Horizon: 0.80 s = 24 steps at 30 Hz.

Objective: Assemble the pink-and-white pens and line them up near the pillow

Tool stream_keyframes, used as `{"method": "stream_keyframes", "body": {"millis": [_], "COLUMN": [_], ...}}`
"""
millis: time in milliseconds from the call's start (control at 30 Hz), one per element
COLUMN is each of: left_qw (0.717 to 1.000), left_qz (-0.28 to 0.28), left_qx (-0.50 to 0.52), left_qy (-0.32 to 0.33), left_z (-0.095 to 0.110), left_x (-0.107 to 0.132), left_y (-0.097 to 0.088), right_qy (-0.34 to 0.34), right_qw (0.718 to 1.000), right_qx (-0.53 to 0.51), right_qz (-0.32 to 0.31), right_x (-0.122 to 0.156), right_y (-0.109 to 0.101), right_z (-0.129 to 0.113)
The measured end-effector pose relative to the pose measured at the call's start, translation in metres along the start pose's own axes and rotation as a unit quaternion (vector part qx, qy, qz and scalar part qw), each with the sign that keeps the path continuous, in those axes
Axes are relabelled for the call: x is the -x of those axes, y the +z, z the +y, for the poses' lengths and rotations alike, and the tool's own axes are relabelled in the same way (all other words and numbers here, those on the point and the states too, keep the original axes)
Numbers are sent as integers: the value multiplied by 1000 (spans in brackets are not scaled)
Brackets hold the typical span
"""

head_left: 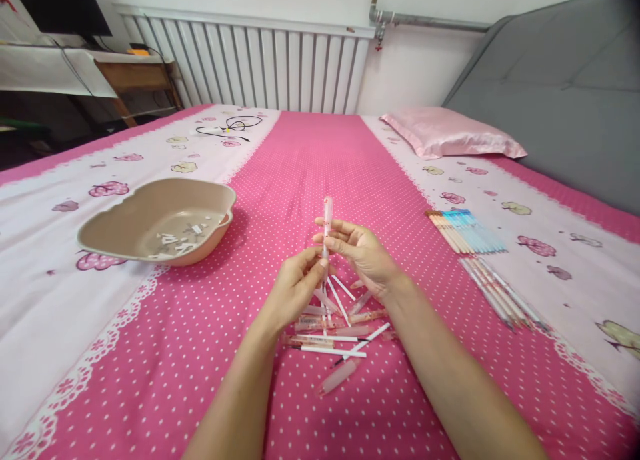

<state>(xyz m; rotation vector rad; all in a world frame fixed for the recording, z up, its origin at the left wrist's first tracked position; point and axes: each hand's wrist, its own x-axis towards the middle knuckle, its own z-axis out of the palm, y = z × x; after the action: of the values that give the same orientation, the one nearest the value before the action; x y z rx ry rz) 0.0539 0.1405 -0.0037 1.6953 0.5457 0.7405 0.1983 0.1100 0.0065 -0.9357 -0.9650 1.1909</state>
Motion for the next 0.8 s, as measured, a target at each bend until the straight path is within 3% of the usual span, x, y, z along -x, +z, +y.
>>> {"method": "stream_keyframes", "body": {"millis": [367,800], "left_qw": [1000,1000], "left_qz": [9,17], "left_qx": [-6,24], "left_qy": [-20,-2], "left_z": [-3,-5], "left_x": [0,0], "left_y": [2,-3], "right_qy": [7,6], "right_qw": [999,999], "right_qx": [17,-30], "right_qz": [42,-22], "right_x": [0,-1], "right_y": [1,-1], "right_z": [0,2]}}
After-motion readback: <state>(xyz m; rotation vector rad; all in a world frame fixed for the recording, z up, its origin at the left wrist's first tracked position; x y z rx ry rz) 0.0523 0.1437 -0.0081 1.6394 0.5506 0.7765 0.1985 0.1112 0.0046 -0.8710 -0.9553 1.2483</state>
